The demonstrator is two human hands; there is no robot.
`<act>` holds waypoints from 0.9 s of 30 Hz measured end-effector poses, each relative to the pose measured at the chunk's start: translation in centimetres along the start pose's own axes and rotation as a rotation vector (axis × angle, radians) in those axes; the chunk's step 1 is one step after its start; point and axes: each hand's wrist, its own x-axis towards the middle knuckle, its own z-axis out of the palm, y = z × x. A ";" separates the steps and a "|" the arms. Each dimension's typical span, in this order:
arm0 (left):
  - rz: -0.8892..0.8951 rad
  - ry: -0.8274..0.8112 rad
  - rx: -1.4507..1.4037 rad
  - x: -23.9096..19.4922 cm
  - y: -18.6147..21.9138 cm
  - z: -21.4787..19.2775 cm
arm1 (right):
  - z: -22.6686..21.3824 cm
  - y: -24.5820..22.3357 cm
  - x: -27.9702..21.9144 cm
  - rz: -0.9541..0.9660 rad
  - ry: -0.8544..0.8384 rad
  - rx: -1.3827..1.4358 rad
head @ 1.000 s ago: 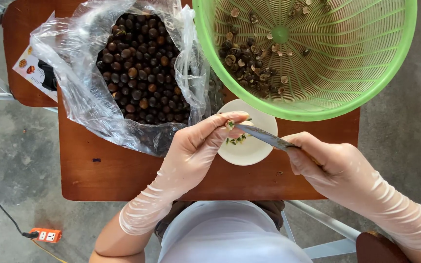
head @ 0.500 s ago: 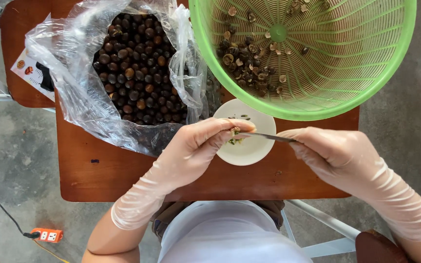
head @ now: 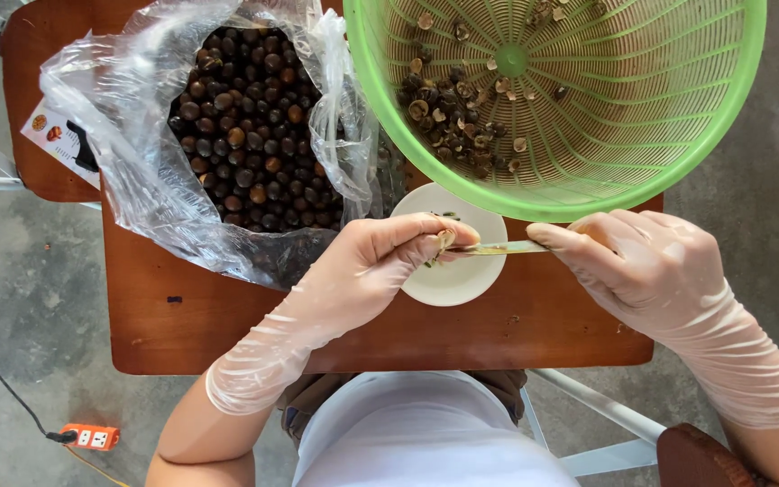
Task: The person wearing gloves uses a knife to peel small brown nuts, placing the green kernels into a small white bowl and the discarded shells into a green plastic basket.
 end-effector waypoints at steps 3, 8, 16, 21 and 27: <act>0.035 0.036 0.076 0.0 -0.1 0.1 | 0.1 0.1 -0.2 -0.007 0.003 -0.046; 0.044 0.030 0.101 0.2 -0.3 0.1 | -0.1 0.2 -0.4 -0.008 0.026 -0.063; 0.001 0.025 0.067 0.2 -0.3 0.3 | -0.2 0.0 -0.1 -0.045 0.033 -0.124; 0.013 0.054 0.106 -0.1 0.5 0.7 | -0.2 0.2 -0.6 -0.017 0.066 -0.016; 0.545 0.285 0.699 -0.3 5.7 -1.3 | -0.5 0.4 -0.8 0.040 0.121 0.155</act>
